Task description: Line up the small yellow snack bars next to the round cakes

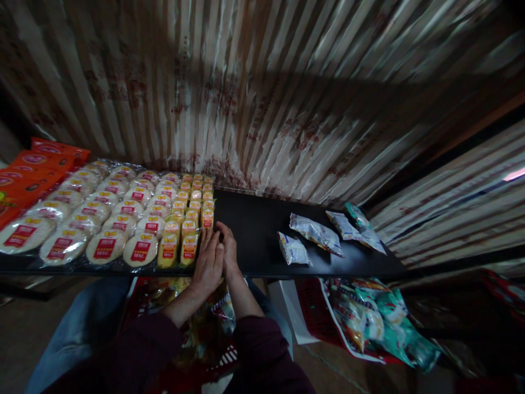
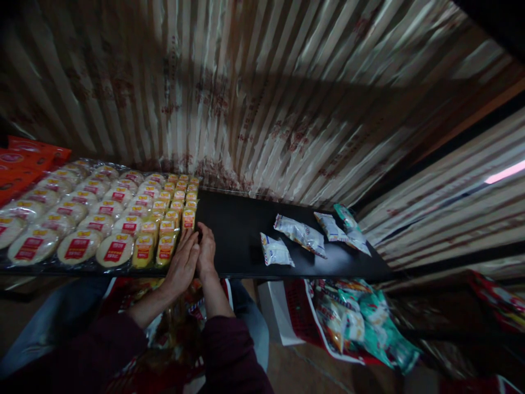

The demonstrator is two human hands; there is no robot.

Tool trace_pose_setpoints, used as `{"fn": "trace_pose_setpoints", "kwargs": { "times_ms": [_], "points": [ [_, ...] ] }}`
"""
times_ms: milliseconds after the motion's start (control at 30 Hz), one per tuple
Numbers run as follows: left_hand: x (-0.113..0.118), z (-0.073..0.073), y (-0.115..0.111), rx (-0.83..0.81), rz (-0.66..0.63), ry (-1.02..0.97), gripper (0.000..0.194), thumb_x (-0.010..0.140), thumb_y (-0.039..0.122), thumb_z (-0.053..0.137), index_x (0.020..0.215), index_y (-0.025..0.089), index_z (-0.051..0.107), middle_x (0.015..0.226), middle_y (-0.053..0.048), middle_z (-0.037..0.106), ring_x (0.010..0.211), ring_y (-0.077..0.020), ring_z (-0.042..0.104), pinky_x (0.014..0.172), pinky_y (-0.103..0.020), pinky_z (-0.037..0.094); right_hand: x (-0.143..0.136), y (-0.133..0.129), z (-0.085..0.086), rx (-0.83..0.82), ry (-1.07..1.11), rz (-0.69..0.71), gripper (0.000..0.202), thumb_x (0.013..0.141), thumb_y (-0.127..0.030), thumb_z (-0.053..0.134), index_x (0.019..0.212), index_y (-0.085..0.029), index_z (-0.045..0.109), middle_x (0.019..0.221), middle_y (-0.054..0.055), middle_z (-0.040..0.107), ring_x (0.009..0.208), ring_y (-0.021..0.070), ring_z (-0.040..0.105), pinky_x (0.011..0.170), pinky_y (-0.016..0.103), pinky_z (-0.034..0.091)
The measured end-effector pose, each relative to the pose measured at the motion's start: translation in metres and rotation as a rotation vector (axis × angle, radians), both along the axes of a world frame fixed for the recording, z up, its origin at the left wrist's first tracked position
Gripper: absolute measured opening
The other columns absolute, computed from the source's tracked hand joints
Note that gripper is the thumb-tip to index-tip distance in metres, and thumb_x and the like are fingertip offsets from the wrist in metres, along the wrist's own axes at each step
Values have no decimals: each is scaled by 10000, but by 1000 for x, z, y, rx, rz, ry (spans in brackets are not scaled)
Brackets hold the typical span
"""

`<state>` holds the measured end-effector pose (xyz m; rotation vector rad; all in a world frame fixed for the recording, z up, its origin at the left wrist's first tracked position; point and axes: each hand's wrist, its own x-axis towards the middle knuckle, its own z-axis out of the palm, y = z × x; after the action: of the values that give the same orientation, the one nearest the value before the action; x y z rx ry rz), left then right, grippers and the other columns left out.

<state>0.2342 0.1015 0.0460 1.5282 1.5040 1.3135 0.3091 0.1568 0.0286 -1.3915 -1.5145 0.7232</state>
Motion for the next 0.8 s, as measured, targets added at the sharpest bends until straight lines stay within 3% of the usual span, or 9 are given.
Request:
{"fn": "trace_pose_setpoints", "kwargs": {
  "times_ms": [233,367,467,567,667,733,800],
  "points": [
    [-3,-4,-37,27,-78,34,459,919,361,303,1247,130,525,1386,-144,468,1315,-207,390,1111,-436,304,1,-42,10,25,27,56,416,733,-89,409,1056,-206,643,1034,51,657,992,171,589,928,320,453],
    [-15,-5,-71,49,-143,119,443,920,356,305,1205,132,561,1318,-148,531,1275,-209,437,1086,-435,343,-1,-81,13,52,44,111,418,727,-65,393,1023,-210,652,1010,49,652,968,172,594,895,317,463],
    [-31,-13,-100,91,-222,212,424,909,348,331,1169,137,591,1295,-148,552,1256,-220,457,1077,-434,356,-7,-116,5,71,31,100,403,735,-55,395,989,-219,662,1022,53,641,985,173,584,891,315,462],
    [-51,-33,-126,84,-285,285,379,897,322,354,1133,183,617,1239,-115,600,1201,-213,512,1058,-418,385,-15,-149,-16,50,-43,124,353,744,-63,434,949,-219,676,965,61,648,955,188,590,881,325,468],
    [-72,-61,-138,-5,-294,349,387,905,265,303,1109,178,620,1170,-110,637,1126,-195,566,1013,-386,434,-25,-174,-44,-10,-133,191,411,736,-49,448,1065,-197,645,1018,87,650,976,199,599,897,336,476],
    [-85,-81,-136,-70,-229,458,346,868,236,367,1079,148,627,1151,-125,641,1124,-223,562,1018,-408,422,-31,-185,-60,-64,-215,229,487,724,-46,466,1176,-180,589,1127,112,631,1051,213,586,935,360,465],
    [-98,-99,-128,-102,-62,568,361,805,156,415,1109,121,604,1242,-145,584,1233,-258,471,1064,-453,357,-36,-190,-72,-152,-302,251,502,719,-62,499,1205,-166,571,1139,119,636,1061,226,590,945,379,462]
  ]
}}
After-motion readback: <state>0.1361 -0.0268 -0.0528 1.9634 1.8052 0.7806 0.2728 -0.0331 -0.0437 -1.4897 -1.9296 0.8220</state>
